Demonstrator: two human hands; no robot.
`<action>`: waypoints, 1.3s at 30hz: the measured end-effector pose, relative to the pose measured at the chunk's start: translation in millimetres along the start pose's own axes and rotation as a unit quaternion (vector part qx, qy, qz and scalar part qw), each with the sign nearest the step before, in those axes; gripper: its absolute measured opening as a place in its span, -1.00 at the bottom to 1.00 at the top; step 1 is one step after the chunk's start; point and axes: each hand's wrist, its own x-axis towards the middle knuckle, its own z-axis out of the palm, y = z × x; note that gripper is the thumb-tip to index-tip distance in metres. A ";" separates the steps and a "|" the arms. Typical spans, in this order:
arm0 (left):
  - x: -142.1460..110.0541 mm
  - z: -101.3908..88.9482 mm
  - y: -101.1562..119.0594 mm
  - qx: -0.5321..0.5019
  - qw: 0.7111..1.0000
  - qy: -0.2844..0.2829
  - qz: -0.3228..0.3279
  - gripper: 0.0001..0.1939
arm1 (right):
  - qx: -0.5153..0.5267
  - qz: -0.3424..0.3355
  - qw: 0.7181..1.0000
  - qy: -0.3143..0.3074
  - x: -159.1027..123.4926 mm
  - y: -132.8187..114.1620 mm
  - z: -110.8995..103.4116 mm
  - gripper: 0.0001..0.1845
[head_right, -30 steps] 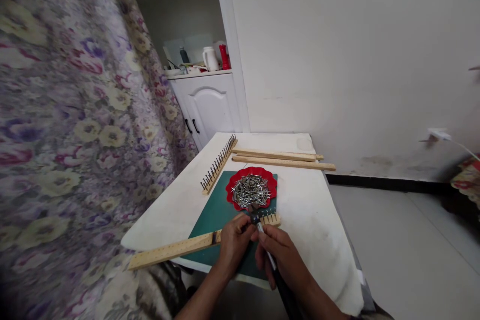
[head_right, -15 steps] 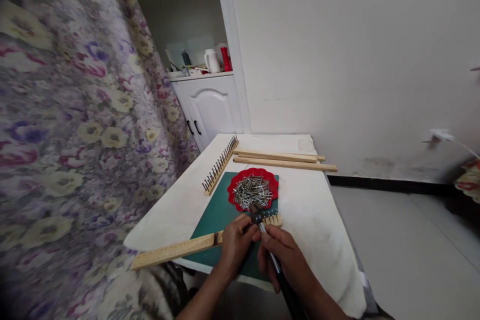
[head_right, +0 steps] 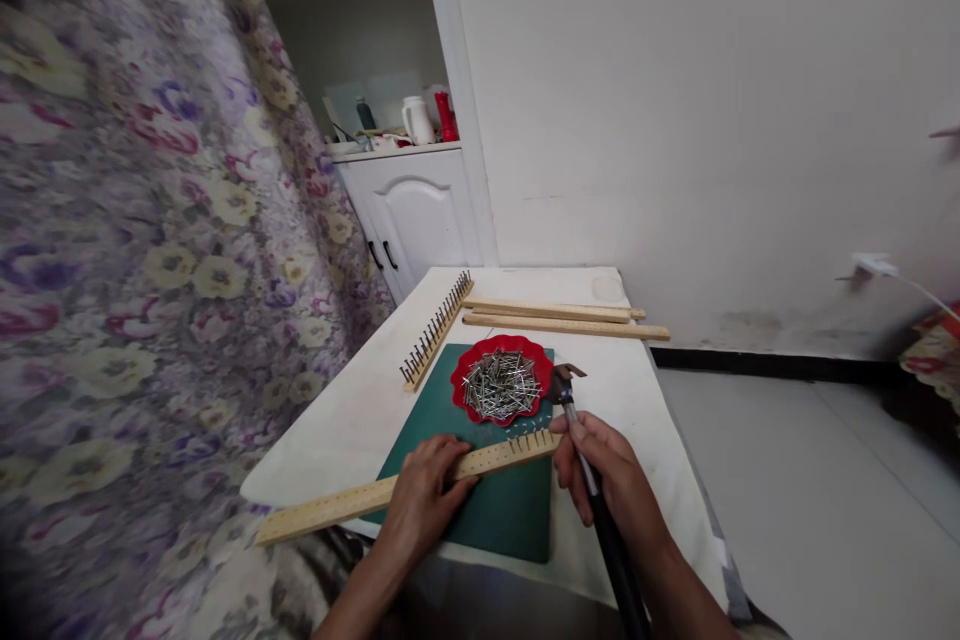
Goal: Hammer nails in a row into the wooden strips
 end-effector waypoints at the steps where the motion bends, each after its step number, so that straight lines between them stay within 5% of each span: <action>1: -2.2 0.1 -3.6 0.002 1.000 -0.007 0.000 -0.73 | 0.003 -0.005 1.000 0.005 0.8 -0.4 -1.9 -0.74; 10: -5.1 9.1 3.7 -0.003 1.000 -0.008 -0.012 -0.77 | -0.008 -0.003 1.000 0.012 6.2 6.4 -3.4 -0.70; 16: -5.5 -0.9 2.5 -0.020 1.000 0.001 -0.011 -0.77 | -0.007 0.008 1.000 0.001 6.7 7.6 4.0 -0.67; 22: 37.8 -19.7 6.2 -0.020 0.999 0.040 0.028 -0.82 | -0.012 0.016 1.000 -0.004 8.1 10.9 6.7 -0.65; 29: 96.6 2.0 10.0 0.093 0.996 -0.007 -0.008 -0.84 | 0.003 0.017 1.000 -0.021 8.2 14.9 8.3 -0.71; 34: 101.9 10.6 7.3 0.122 0.991 -0.017 -0.049 -0.82 | -0.004 0.017 1.000 -0.018 10.8 14.4 9.6 -0.68; 39: 93.6 -0.6 11.3 0.071 0.997 0.008 -0.031 -0.86 | -0.011 0.021 1.000 -0.019 10.8 15.9 11.3 -0.65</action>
